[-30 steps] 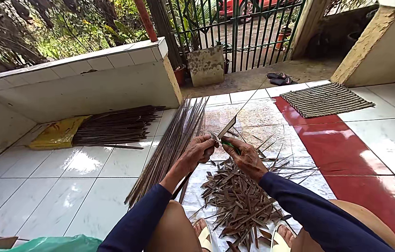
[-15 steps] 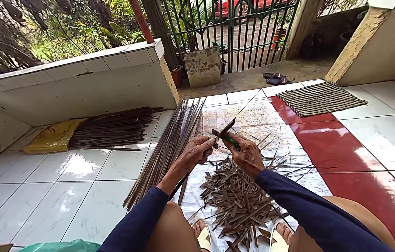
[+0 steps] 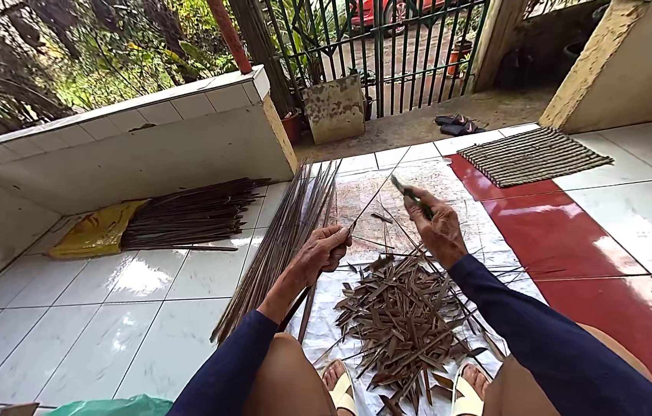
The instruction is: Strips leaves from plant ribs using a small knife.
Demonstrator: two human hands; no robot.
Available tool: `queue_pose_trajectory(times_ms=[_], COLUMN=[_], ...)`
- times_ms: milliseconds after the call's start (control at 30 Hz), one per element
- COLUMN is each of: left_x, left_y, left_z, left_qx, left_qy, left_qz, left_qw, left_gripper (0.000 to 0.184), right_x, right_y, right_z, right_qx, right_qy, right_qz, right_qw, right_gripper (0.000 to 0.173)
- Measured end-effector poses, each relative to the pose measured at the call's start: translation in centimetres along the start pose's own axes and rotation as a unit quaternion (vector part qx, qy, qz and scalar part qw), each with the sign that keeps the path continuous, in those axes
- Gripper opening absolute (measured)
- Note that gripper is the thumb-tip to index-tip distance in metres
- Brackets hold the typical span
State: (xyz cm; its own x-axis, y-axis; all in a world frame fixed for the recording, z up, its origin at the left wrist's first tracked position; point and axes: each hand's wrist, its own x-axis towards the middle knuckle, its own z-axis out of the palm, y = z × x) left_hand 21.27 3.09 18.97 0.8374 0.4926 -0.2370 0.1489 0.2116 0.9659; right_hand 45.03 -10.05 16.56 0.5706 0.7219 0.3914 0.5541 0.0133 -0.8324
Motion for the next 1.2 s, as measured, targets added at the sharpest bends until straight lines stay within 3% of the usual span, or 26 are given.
queue_pose_trajectory(times_ms=[200,300,933,1033,1200], left_x=[0.2,0.4,0.4,0.2,0.0], left_y=[0.4,0.2,0.1,-0.1,-0.4], left_z=[0.1,-0.1,-0.6,-0.7,-0.9], left_qx=[-0.06,-0.074,-0.133,-0.131,-0.122], left_qy=[-0.062,-0.104,-0.155,-0.168,-0.171], left_qz=[-0.037,-0.045,-0.067,-0.072,-0.084], left_qw=[0.996,0.991,0.977,0.974,0.974], left_gripper=[0.037,0.037,0.036,0.035,0.034], right_x=[-2.6,-2.9,-3.3,-2.7,0.1], right_y=[-0.4,-0.4,-0.9,-1.1,0.2], right_z=[2.8,3.3,3.9,3.5,1.5], right_qx=[0.078,0.08,-0.095,-0.078,0.003], right_qy=[-0.167,-0.196,-0.06,-0.029,-0.001], right_qz=[-0.038,-0.05,-0.111,-0.111,-0.026], right_qw=[0.982,0.976,0.988,0.99,1.0], right_gripper=[0.034,0.036,0.035,0.033,0.036])
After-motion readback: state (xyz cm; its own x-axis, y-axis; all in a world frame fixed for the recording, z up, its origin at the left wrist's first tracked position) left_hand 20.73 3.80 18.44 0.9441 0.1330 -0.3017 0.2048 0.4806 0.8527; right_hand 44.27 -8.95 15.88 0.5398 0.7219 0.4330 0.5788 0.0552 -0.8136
